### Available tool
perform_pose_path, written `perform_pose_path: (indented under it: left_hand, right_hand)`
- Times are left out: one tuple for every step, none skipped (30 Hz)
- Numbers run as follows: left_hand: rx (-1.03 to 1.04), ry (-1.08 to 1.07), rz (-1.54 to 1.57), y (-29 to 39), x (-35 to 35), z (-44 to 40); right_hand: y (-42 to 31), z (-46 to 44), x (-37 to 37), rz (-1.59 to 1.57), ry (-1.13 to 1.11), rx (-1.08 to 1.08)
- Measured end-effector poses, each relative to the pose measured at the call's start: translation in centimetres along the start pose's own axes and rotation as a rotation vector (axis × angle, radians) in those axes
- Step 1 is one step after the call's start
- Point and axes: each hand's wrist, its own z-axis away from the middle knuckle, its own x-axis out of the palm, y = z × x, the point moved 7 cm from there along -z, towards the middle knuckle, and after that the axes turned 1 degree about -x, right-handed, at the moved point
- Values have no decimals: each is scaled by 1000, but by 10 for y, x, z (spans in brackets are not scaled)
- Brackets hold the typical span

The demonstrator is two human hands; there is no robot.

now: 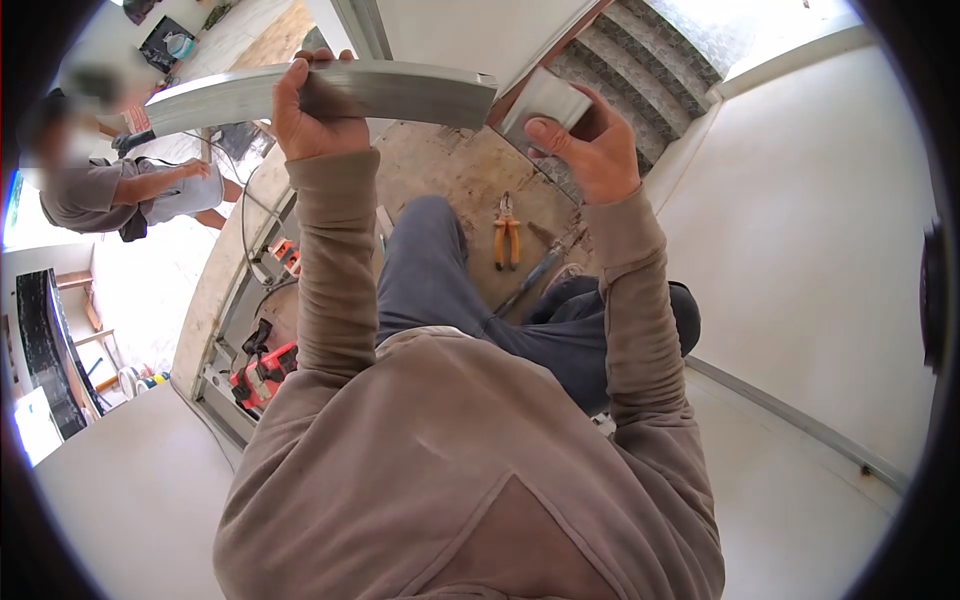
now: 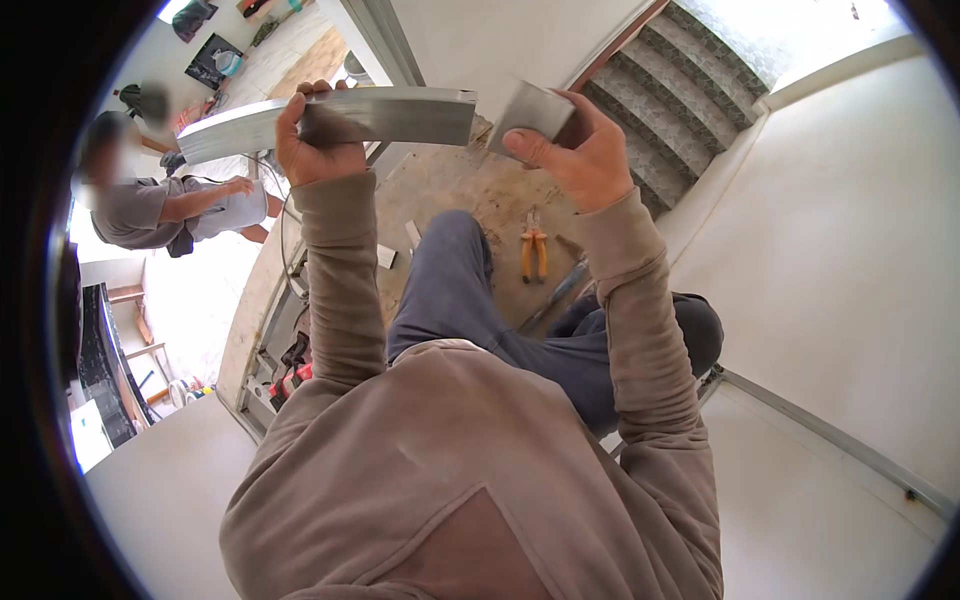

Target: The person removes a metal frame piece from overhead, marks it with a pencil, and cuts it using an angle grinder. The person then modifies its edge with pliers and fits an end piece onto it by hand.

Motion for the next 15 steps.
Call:
perform_pose_path:
  left_hand:
    - [8, 1, 12, 1, 4, 1]
    - [9, -4, 17, 3, 9, 3]
    - [6, -12, 18, 5, 13, 4]
    - [1, -18, 14, 6, 16, 6]
    - [-6, -24, 5, 8, 19, 8]
    - [-6, -23, 1, 8, 24, 8]
    - [-9, -25, -1, 8, 27, 10]
    - [-14, -27, 0, 7, 29, 11]
    - [-18, -41, 2, 7, 30, 12]
    - [-21, -55, 4, 7, 31, 12]
    - [-25, -67, 5, 6, 32, 11]
    - [-9, -53, -2, 6, 32, 11]
    - [5, -40, -10, 6, 34, 12]
    - [19, -26, -17, 6, 35, 13]
    - [1, -30, -14, 5, 36, 13]
  right_hand:
    - [-3, 3, 4, 27, -8, -43]
    - [-8, 3, 7, 52, -20, -85]
    - [-11, 5, 11, 68, -16, -101]
    - [-13, 8, 16, 79, -10, -113]
    - [-13, 10, 19, 86, -2, -122]
    - [-13, 8, 21, 68, -23, -124]
    - [-13, 8, 22, 53, -39, -129]
    - [-13, 8, 22, 40, -55, -133]
    - [-13, 9, 22, 33, -60, -111]
    - [-13, 9, 22, 26, -67, -88]
    - [-13, 8, 22, 19, -75, -64]
    - [-12, 6, 22, 19, -82, -66]
    - [-12, 6, 21, 19, -88, -68]
    - [-12, 6, 21, 20, -94, -69]
    - [-12, 6, 20, 49, -103, -65]
